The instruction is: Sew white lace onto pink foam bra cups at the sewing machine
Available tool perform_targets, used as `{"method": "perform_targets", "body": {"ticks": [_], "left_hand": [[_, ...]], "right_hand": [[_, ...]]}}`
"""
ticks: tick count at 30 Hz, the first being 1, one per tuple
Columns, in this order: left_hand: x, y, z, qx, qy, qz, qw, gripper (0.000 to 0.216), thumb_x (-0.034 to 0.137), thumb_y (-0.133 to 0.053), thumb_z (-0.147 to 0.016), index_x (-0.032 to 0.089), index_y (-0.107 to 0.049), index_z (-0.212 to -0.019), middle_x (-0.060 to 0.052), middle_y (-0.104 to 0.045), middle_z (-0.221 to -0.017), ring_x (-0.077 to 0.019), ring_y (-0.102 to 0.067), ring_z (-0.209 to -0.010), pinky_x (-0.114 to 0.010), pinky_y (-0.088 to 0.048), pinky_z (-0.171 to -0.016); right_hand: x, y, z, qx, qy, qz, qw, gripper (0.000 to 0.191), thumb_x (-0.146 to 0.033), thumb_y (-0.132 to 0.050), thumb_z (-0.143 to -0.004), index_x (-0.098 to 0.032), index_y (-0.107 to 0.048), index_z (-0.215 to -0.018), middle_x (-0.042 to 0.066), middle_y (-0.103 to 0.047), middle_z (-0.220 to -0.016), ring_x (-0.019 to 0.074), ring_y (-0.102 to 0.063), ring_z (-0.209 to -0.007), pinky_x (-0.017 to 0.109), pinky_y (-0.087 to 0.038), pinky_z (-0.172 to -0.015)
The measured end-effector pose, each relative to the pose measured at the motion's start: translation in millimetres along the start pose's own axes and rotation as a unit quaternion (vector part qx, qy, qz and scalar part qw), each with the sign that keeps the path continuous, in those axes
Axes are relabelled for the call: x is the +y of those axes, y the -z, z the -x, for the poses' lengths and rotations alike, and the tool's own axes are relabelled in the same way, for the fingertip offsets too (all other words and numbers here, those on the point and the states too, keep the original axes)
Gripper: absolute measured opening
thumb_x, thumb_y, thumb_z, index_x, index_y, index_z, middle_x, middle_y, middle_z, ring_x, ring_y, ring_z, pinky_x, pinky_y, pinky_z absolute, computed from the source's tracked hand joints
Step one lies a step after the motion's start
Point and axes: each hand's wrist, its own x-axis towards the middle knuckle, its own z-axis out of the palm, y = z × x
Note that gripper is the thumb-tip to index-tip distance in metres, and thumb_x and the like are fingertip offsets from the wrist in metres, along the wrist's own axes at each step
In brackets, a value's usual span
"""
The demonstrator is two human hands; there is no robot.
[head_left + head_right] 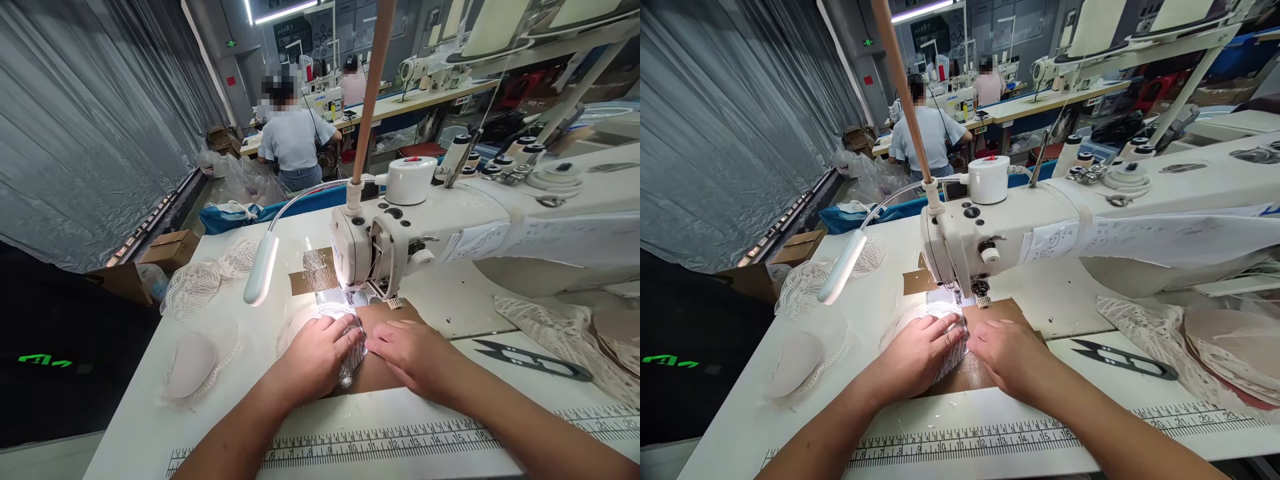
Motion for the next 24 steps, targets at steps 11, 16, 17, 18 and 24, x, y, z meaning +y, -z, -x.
{"method": "perform_targets", "body": {"ticks": [11, 16, 17, 18, 24], "left_hand": [[-3.9, -2.4, -5.0, 0.017, 0.002, 0.003, 1.0, 0.047, 0.008, -0.046, -0.075, 0.013, -0.054, -0.122, -0.01, -0.055, -0.129, -0.0216, -0.054, -0.085, -0.037, -0.05, -0.074], [-22.6, -3.8, -11.3, 0.018, -0.018, 0.0, 1.0, 0.049, 0.009, -0.045, -0.078, 0.014, -0.051, -0.126, -0.01, -0.054, -0.131, -0.0226, -0.054, -0.087, -0.038, -0.048, -0.075], [-27.0, -4.6, -12.8, 0.02, -0.022, -0.003, 1.0, 0.048, 0.01, -0.045, -0.079, 0.015, -0.051, -0.126, -0.01, -0.054, -0.131, -0.0229, -0.054, -0.088, -0.039, -0.048, -0.075], [-31.3, -5.5, -14.3, 0.021, -0.026, -0.005, 0.999, 0.048, 0.011, -0.046, -0.079, 0.016, -0.051, -0.127, -0.011, -0.054, -0.131, -0.0232, -0.054, -0.09, -0.039, -0.048, -0.076], [-46.5, -4.9, -22.0, 0.011, -0.033, -0.014, 0.999, 0.047, 0.014, -0.049, -0.081, 0.017, -0.049, -0.128, -0.011, -0.052, -0.133, -0.0246, -0.053, -0.098, -0.04, -0.047, -0.081]], "right_hand": [[-4.4, 7.3, -4.1, 0.004, -0.016, 0.008, 1.0, 0.022, -0.008, -0.047, -0.078, -0.018, -0.065, -0.084, 0.005, -0.061, -0.078, 0.0187, -0.051, -0.071, 0.03, -0.033, -0.062], [-2.7, 3.1, -10.7, 0.019, -0.04, 0.03, 0.999, 0.02, -0.008, -0.047, -0.075, -0.018, -0.063, -0.082, 0.006, -0.059, -0.079, 0.0194, -0.048, -0.071, 0.03, -0.032, -0.061], [-2.4, 2.6, -12.3, 0.023, -0.049, 0.035, 0.998, 0.02, -0.008, -0.048, -0.075, -0.018, -0.063, -0.083, 0.006, -0.058, -0.079, 0.0194, -0.048, -0.07, 0.031, -0.031, -0.061], [-2.1, 2.2, -13.8, 0.025, -0.056, 0.037, 0.997, 0.021, -0.008, -0.048, -0.075, -0.018, -0.064, -0.084, 0.006, -0.058, -0.079, 0.0194, -0.048, -0.07, 0.031, -0.031, -0.061], [-1.4, 3.0, -20.8, 0.015, -0.094, 0.029, 0.995, 0.032, -0.007, -0.049, -0.077, -0.019, -0.063, -0.103, 0.006, -0.061, -0.086, 0.0187, -0.051, -0.072, 0.031, -0.032, -0.065]]}}
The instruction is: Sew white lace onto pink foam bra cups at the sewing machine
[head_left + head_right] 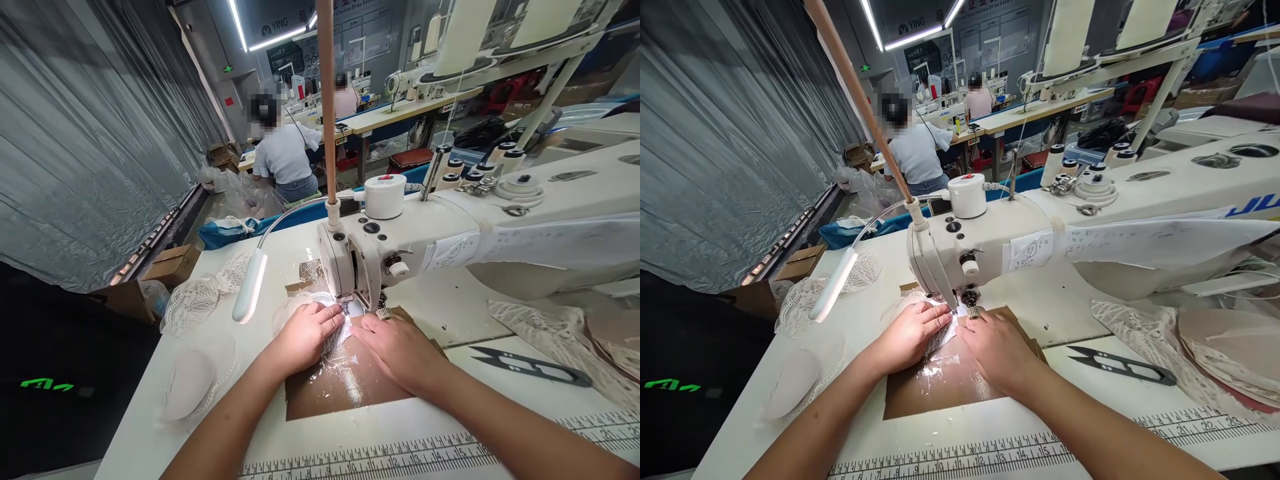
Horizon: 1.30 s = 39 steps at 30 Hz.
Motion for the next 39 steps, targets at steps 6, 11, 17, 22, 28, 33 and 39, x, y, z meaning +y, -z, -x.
{"method": "perform_targets", "body": {"ticks": [6, 11, 17, 22, 28, 33, 39], "left_hand": [[6.7, 3.4, 0.9, 0.014, -0.017, 0.023, 0.999, 0.037, 0.013, -0.044, -0.087, 0.016, -0.054, -0.122, -0.01, -0.056, -0.127, -0.0227, -0.053, -0.098, -0.037, -0.046, -0.083], [2.2, 1.2, -1.7, 0.011, -0.02, 0.036, 0.999, 0.037, 0.013, -0.043, -0.088, 0.015, -0.054, -0.123, -0.009, -0.057, -0.128, -0.0234, -0.053, -0.099, -0.038, -0.046, -0.083], [-8.2, 0.4, -6.4, 0.004, 0.0, 0.023, 1.0, 0.039, 0.013, -0.045, -0.086, 0.015, -0.053, -0.124, -0.009, -0.058, -0.126, -0.0231, -0.053, -0.096, -0.037, -0.044, -0.081], [-8.6, 1.2, -7.3, 0.007, 0.031, -0.002, 0.999, 0.037, 0.015, -0.045, -0.086, 0.018, -0.055, -0.122, -0.009, -0.061, -0.118, -0.0213, -0.051, -0.083, -0.035, -0.043, -0.073], [-10.1, -3.1, -6.4, 0.018, 0.035, -0.005, 0.999, 0.038, 0.014, -0.046, -0.085, 0.018, -0.054, -0.122, -0.009, -0.058, -0.122, -0.0227, -0.051, -0.091, -0.037, -0.044, -0.081], [0.9, 9.2, -1.0, 0.017, 0.092, -0.022, 0.995, 0.035, 0.014, -0.045, -0.083, 0.016, -0.057, -0.116, -0.012, -0.058, -0.118, -0.0262, -0.052, -0.101, -0.041, -0.045, -0.085], [25.8, 29.0, 6.8, -0.017, 0.131, 0.054, 0.99, 0.021, 0.019, -0.042, -0.087, 0.017, -0.063, -0.088, -0.007, -0.062, -0.09, -0.0195, -0.059, -0.082, -0.03, -0.05, -0.071]], "right_hand": [[-1.1, 2.4, -2.6, -0.002, -0.015, -0.011, 1.0, 0.027, -0.009, -0.048, -0.078, -0.019, -0.063, -0.099, 0.006, -0.062, -0.088, 0.0199, -0.052, -0.076, 0.032, -0.032, -0.068], [-0.3, -0.4, -6.0, 0.018, -0.023, -0.008, 1.0, 0.033, -0.007, -0.044, -0.078, -0.019, -0.063, -0.103, 0.006, -0.063, -0.086, 0.0199, -0.053, -0.076, 0.032, -0.03, -0.067], [3.1, -3.6, -7.0, 0.029, -0.025, -0.028, 0.999, 0.042, -0.007, -0.041, -0.078, -0.022, -0.061, -0.112, 0.005, -0.065, -0.095, 0.0186, -0.051, -0.073, 0.031, -0.029, -0.064], [4.6, -1.9, -4.4, 0.018, -0.029, -0.049, 0.998, 0.043, -0.011, -0.038, -0.082, -0.025, -0.059, -0.116, 0.003, -0.064, -0.095, 0.0176, -0.05, -0.071, 0.029, -0.03, -0.062], [4.8, -0.4, -6.9, -0.003, -0.035, -0.06, 0.998, 0.045, -0.009, -0.036, -0.082, -0.024, -0.059, -0.117, 0.004, -0.063, -0.088, 0.0164, -0.049, -0.066, 0.028, -0.03, -0.06], [6.2, -1.4, -5.7, 0.016, -0.039, -0.064, 0.997, 0.04, -0.011, -0.037, -0.084, -0.025, -0.061, -0.113, 0.003, -0.063, -0.086, 0.0177, -0.051, -0.071, 0.029, -0.031, -0.064], [6.4, 1.9, -2.7, 0.029, -0.04, -0.1, 0.994, 0.035, -0.014, -0.034, -0.087, -0.023, -0.063, -0.105, 0.003, -0.062, -0.078, 0.0176, -0.052, -0.067, 0.029, -0.032, -0.062]]}}
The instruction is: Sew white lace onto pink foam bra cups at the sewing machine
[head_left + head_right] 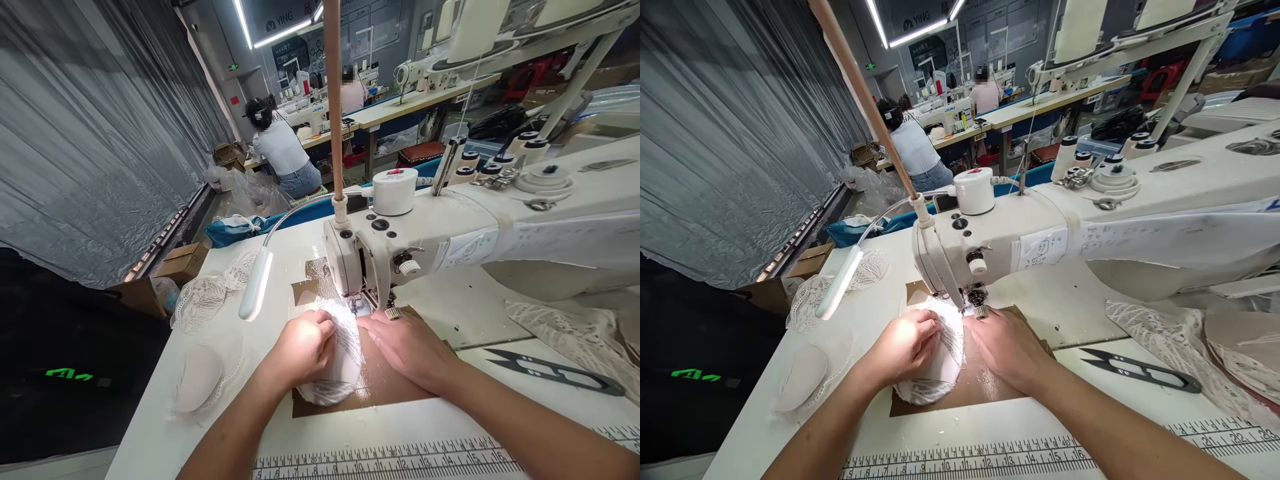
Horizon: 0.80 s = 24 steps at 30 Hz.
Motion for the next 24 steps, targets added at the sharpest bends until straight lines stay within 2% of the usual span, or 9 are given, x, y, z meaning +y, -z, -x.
{"method": "perform_targets", "body": {"ticks": [4, 8, 11, 14, 24], "left_hand": [[6.2, -7.1, -1.7, 0.013, 0.007, 0.016, 1.0, 0.02, 0.021, -0.044, -0.087, 0.016, -0.062, -0.081, -0.007, -0.062, -0.084, -0.0198, -0.058, -0.078, -0.031, -0.05, -0.068], [7.2, -15.0, -4.4, 0.054, -0.019, 0.044, 0.997, 0.021, 0.02, -0.046, -0.086, 0.016, -0.062, -0.098, -0.01, -0.063, -0.102, -0.0233, -0.056, -0.092, -0.037, -0.049, -0.081], [6.4, -17.7, -4.5, 0.044, -0.045, 0.051, 0.997, 0.03, 0.02, -0.047, -0.085, 0.014, -0.058, -0.113, -0.01, -0.06, -0.116, -0.0248, -0.054, -0.099, -0.04, -0.048, -0.086], [4.4, -19.9, -4.6, 0.025, -0.064, 0.039, 0.997, 0.036, 0.021, -0.046, -0.085, 0.013, -0.055, -0.119, -0.01, -0.057, -0.123, -0.0255, -0.053, -0.099, -0.041, -0.048, -0.085], [3.0, -22.9, -6.5, 0.016, -0.072, 0.007, 0.997, 0.039, 0.023, -0.043, -0.086, 0.013, -0.054, -0.123, -0.011, -0.055, -0.128, -0.0266, -0.053, -0.098, -0.043, -0.048, -0.082]], "right_hand": [[0.9, 1.3, 0.5, -0.001, -0.004, -0.017, 1.0, 0.034, -0.014, -0.033, -0.087, -0.023, -0.063, -0.101, 0.002, -0.062, -0.075, 0.0181, -0.053, -0.067, 0.03, -0.035, -0.064], [2.2, 0.9, 0.7, 0.005, -0.005, -0.021, 1.0, 0.034, -0.017, -0.031, -0.09, -0.023, -0.063, -0.099, 0.003, -0.064, -0.078, 0.0182, -0.055, -0.069, 0.029, -0.037, -0.065], [2.0, 0.7, 0.3, 0.007, 0.0, -0.012, 1.0, 0.033, -0.016, -0.032, -0.088, -0.023, -0.062, -0.099, 0.004, -0.064, -0.081, 0.0183, -0.056, -0.071, 0.029, -0.037, -0.065], [0.2, 1.6, -0.4, -0.006, 0.011, -0.002, 1.0, 0.033, -0.013, -0.033, -0.086, -0.022, -0.061, -0.1, 0.004, -0.064, -0.081, 0.0181, -0.055, -0.071, 0.028, -0.036, -0.063], [-6.7, -0.4, -2.7, -0.015, 0.008, 0.052, 0.999, 0.036, -0.006, -0.037, -0.081, -0.019, -0.063, -0.102, 0.005, -0.064, -0.086, 0.0179, -0.051, -0.068, 0.03, -0.03, -0.059]]}}
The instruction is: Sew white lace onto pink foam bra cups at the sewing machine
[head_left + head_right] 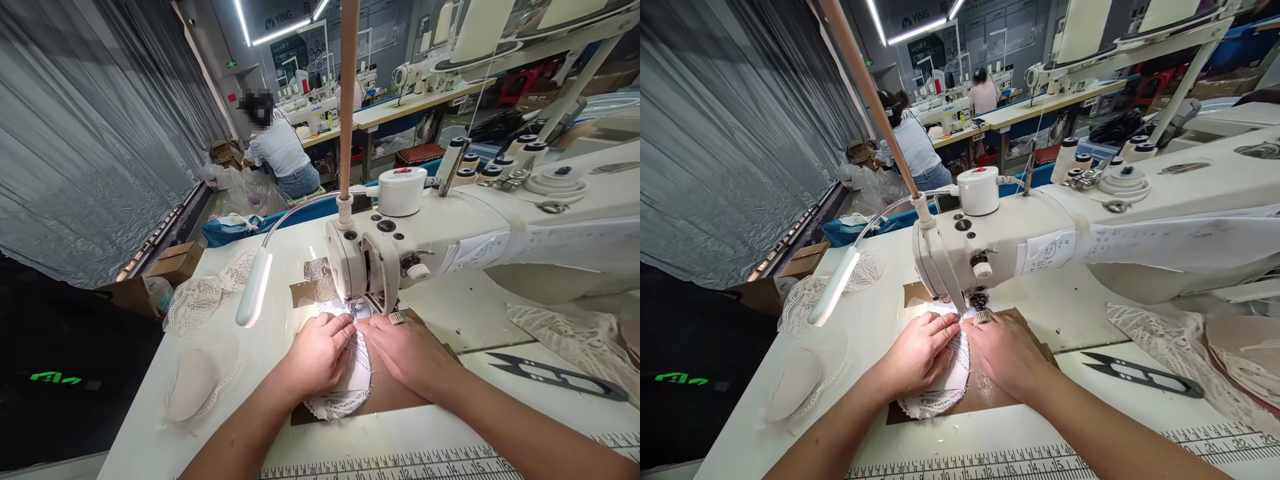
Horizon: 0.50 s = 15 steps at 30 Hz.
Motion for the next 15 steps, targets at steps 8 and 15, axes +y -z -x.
{"method": "perform_targets", "body": {"ticks": [8, 15], "left_hand": [[-8.1, -3.0, 2.0, 0.035, -0.035, 0.044, 0.998, 0.032, 0.013, -0.046, -0.083, 0.013, -0.058, -0.112, -0.011, -0.06, -0.117, -0.0245, -0.054, -0.099, -0.039, -0.046, -0.086], [-8.2, -0.6, 5.5, 0.004, -0.035, 0.053, 0.998, 0.021, 0.01, -0.049, -0.079, 0.016, -0.06, -0.096, -0.008, -0.063, -0.099, -0.021, -0.057, -0.087, -0.033, -0.045, -0.077]], "right_hand": [[4.8, -10.2, 7.5, 0.025, 0.061, -0.014, 0.998, 0.029, -0.013, -0.035, -0.089, -0.019, -0.064, -0.087, 0.004, -0.057, -0.075, 0.0174, -0.047, -0.066, 0.031, -0.029, -0.06], [4.7, -8.4, 9.7, 0.002, 0.069, -0.053, 0.996, 0.027, -0.014, -0.038, -0.087, -0.02, -0.064, -0.087, 0.003, -0.056, -0.074, 0.0179, -0.047, -0.068, 0.03, -0.03, -0.06]]}}
